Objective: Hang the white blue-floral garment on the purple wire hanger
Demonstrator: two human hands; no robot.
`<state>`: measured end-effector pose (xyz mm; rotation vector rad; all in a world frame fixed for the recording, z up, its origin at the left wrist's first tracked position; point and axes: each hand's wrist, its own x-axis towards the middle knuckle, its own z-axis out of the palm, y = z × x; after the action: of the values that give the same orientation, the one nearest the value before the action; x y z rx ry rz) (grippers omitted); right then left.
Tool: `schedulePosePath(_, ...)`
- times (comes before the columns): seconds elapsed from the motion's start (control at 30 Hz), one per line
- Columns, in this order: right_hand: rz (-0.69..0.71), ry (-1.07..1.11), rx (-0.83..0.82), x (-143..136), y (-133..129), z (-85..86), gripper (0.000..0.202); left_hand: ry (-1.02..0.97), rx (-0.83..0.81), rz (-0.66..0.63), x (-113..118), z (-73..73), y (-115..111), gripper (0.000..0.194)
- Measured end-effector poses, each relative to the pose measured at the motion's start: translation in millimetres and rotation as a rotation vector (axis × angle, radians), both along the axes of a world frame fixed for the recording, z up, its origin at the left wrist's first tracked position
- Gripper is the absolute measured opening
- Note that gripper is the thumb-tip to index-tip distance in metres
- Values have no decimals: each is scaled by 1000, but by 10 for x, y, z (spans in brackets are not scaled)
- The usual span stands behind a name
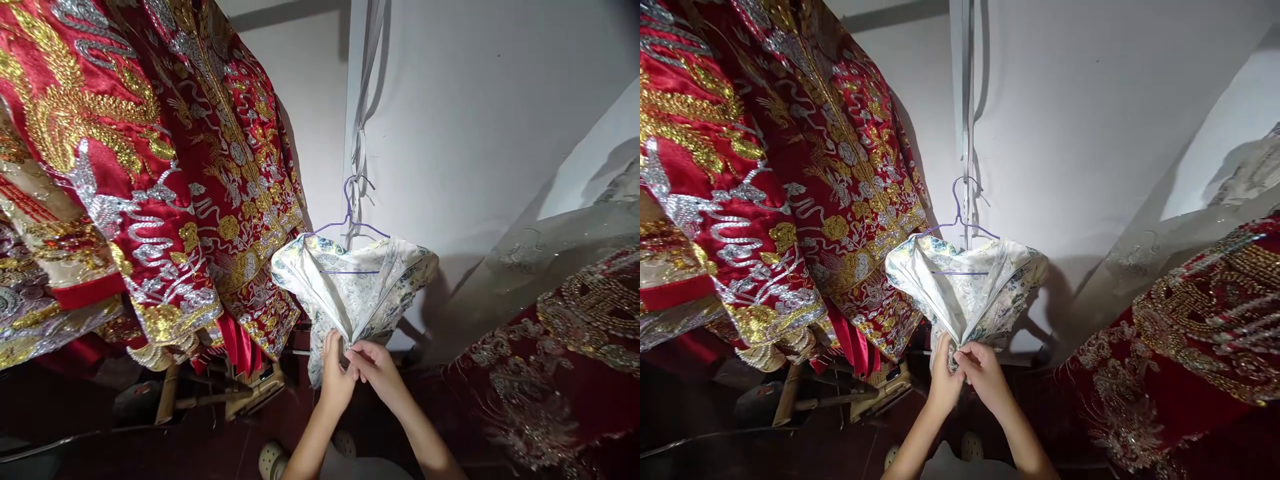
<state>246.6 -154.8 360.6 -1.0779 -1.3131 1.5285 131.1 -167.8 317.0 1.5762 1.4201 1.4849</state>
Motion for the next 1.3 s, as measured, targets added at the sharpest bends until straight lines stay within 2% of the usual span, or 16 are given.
schedulePosePath(0.1, -17, 30, 11, -17, 8, 43, 34, -62, -68, -96, 16, 37, 60, 21)
schedulePosePath(0.27, -45, 93, -69, 62, 61, 101, 39, -58, -121, -134, 23, 38, 24, 30)
schedulePosePath(0.47, -129, 188, -129, 206, 194, 213, 33, -37, -156, -143, 85, -35, 17, 33)
schedulePosePath(0.57, -179, 234, -36, 283, 348, 449, 30, -2, -155, -149, 105, -50, 88, 30)
schedulePosePath(0.7, -183, 256, 155, 297, 623, 928, 24, 45, -148, -175, 167, -45, 156, 31)
schedulePosePath(0.8, -196, 321, 257, 252, 818, 1228, 22, 89, -146, -197, 221, -58, 125, 33)
schedulePosePath(0.93, -243, 385, 307, 232, 1008, 1456, 18, 117, -169, -201, 250, -130, 28, 37)
schedulePosePath(1.07, -214, 359, 357, 239, 1123, 1540, 15, 77, -180, -183, 181, -185, 42, 32)
schedulePosePath(1.13, -180, 310, 378, 229, 1145, 1521, 14, 73, -141, -120, 115, -133, 120, 27)
schedulePosePath(1.2, -145, 268, 410, 212, 1142, 1474, 15, 62, -45, -16, 47, 17, 237, 19)
schedulePosePath(1.3, -113, 219, 457, 189, 1109, 1405, 17, 13, 169, 111, -31, 440, 476, 21)
